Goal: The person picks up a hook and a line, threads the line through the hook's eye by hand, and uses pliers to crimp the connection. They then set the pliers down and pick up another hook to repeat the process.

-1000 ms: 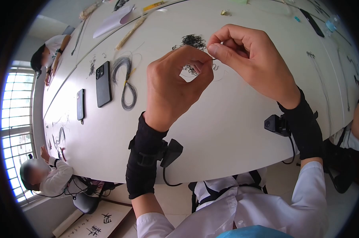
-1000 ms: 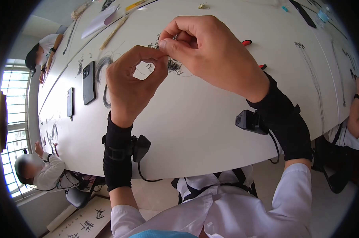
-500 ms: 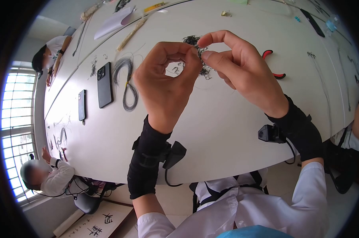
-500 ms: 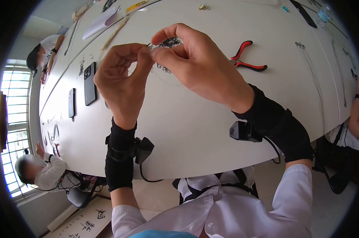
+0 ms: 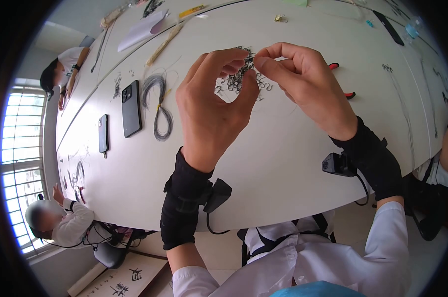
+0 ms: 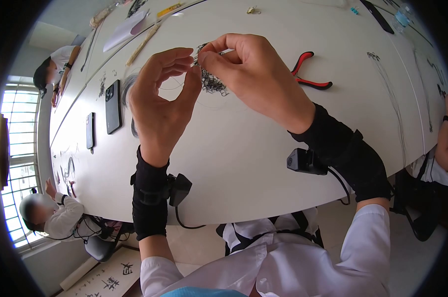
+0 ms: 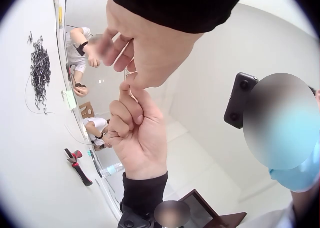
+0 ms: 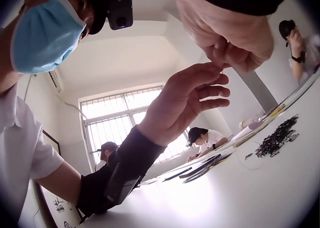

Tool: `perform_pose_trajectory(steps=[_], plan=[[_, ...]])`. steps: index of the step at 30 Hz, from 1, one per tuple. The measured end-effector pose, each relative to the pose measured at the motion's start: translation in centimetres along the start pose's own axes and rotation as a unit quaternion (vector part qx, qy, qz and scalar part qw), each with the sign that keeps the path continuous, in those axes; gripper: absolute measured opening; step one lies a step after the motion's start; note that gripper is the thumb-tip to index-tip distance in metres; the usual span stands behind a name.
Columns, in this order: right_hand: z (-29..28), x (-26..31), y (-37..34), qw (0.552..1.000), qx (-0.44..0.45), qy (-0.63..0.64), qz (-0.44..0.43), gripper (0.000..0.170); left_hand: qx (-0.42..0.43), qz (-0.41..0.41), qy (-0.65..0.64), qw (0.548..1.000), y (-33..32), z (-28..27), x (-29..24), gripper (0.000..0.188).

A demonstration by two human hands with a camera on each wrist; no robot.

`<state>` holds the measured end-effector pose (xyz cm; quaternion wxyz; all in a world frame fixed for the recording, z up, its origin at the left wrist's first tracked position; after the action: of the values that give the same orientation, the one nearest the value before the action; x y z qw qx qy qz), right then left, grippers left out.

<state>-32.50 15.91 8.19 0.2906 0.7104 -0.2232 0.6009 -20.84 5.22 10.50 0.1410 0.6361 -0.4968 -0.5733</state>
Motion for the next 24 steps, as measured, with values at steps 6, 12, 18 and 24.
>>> perform_pose_trajectory(steps=[6,12,18,24], plan=[[-0.2,-0.5,0.3,1.0,0.008,-0.016,0.008,0.031,0.036,0.012,0.04,0.998,-0.3,-0.3,-0.2,0.011],[-0.4,0.1,0.3,0.999,0.028,0.004,0.036,0.031,0.028,-0.108,-0.051,0.992,-0.7,-0.1,1.3,0.008],[-0.1,-0.2,0.4,0.998,0.04,0.019,0.036,0.03,0.045,-0.271,-0.227,0.934,-0.5,-0.3,1.9,0.017],[0.6,-0.2,0.0,0.999,0.044,0.001,0.007,0.024,0.04,-0.334,-0.263,0.904,-0.9,0.0,2.4,0.02]])
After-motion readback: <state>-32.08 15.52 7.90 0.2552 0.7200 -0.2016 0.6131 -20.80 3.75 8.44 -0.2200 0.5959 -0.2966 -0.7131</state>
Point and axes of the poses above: each hand's wrist, its own y-axis towards the middle knuckle, its own z-axis out of the palm, x = y × z, the point moved 5 cm from there along y, towards the middle knuckle, and after that the axes turned 9 degrees about -x, right-handed, at the moved point
